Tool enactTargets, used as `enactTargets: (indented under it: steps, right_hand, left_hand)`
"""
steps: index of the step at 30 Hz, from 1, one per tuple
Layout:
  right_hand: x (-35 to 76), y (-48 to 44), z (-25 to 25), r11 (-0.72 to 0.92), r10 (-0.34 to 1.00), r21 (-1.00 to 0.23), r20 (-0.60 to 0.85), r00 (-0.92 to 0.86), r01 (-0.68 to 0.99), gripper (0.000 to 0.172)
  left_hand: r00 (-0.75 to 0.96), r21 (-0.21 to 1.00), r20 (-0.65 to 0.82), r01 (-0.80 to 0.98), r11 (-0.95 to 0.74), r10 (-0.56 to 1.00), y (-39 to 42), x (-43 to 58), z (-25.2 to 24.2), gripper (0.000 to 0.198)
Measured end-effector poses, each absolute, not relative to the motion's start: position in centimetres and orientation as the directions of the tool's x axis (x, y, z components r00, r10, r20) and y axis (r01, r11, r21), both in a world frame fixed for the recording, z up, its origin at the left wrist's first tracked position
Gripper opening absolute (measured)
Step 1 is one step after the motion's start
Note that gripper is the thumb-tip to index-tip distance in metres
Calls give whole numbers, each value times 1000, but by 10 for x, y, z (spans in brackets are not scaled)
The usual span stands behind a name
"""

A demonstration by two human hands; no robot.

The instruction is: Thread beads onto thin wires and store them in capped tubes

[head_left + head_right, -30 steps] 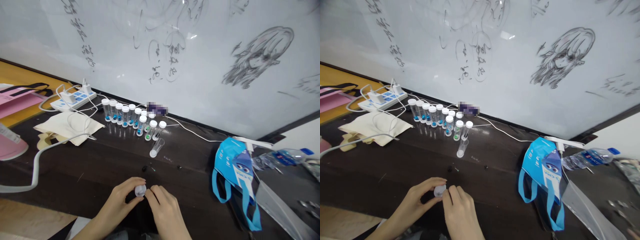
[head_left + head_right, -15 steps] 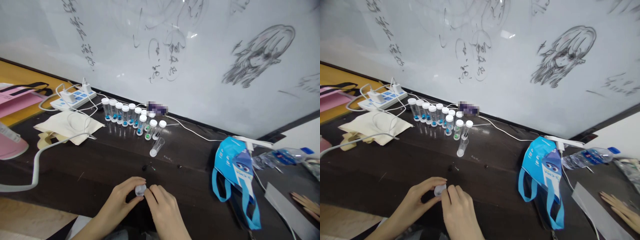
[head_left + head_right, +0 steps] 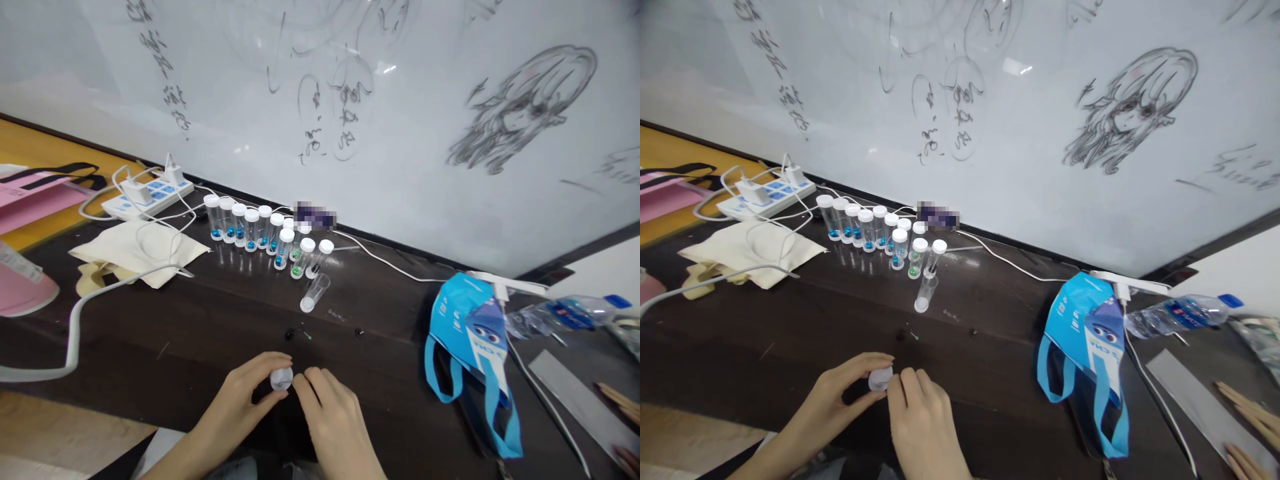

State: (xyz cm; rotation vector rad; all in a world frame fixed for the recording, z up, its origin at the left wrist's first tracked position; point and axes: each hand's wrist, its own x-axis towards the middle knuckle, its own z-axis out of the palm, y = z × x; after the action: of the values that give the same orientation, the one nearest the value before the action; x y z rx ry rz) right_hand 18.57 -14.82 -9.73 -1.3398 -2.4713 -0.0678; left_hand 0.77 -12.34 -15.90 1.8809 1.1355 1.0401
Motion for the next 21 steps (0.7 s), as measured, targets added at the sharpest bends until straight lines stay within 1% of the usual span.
enactTargets:
  steps: [8, 14, 21]
  right_hand:
    - [184, -148, -97, 562, 811, -136, 282, -512, 816, 26]
    - [182, -147, -99, 574, 804, -94, 256, -537, 814, 23]
    - [185, -149, -96, 551, 819, -79, 240, -520, 831, 20]
  left_hand:
    - [304, 858, 265, 359, -368, 915, -124, 7, -154, 36]
    - [291, 858, 283, 350, -377, 914, -124, 9, -152, 31]
    - [306, 851, 276, 363, -380, 911, -123, 8, -154, 35]
